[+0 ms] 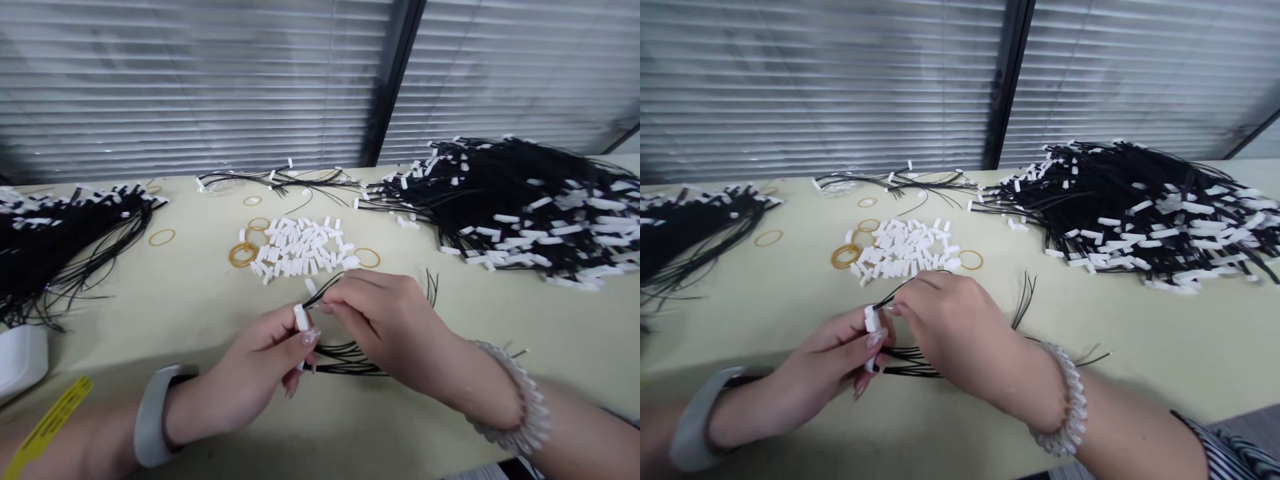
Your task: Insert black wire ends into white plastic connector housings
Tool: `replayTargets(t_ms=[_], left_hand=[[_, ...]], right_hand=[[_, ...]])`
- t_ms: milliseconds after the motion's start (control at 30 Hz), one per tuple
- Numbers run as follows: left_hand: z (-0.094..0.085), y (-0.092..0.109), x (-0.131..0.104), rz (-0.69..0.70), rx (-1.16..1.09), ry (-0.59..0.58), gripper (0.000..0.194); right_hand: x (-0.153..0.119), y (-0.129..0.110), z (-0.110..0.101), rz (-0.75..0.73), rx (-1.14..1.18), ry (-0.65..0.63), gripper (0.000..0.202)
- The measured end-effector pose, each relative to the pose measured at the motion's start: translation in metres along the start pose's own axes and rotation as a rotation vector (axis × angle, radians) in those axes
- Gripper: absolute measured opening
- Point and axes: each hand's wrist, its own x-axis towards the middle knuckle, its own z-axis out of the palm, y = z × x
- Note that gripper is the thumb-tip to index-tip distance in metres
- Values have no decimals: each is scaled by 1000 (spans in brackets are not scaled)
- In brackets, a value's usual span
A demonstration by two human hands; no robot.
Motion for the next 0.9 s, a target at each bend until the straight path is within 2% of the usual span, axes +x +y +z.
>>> replayTargets(t_ms=[233, 533, 600, 700, 733, 767, 800, 900], left_hand=[[0, -1, 0, 13, 22, -23, 26], [-2, -1, -2, -3, 102, -28, 29], [-1, 0, -1, 0, 55, -4, 28], [0, 2, 1, 11, -64, 89, 24], [0, 2, 2, 12, -111, 122, 23], [0, 3, 3, 10, -155, 149, 23], [0, 3, 5, 6, -192, 168, 23], [1, 5, 8, -8, -266, 193, 23]], right_hand=[[-5, 2, 5, -41, -73, -14, 21], [-4, 2, 10, -139, -17, -59, 23], [-2, 2, 5, -159, -21, 1, 20], [-2, 1, -9, -149, -80, 205, 11], [-3, 1, -14, -133, -109, 235, 11], [-3, 1, -18, -114, -135, 214, 15], [-5, 2, -21, -99, -159, 142, 21], [-8, 4, -19, -55, -266, -142, 31]])
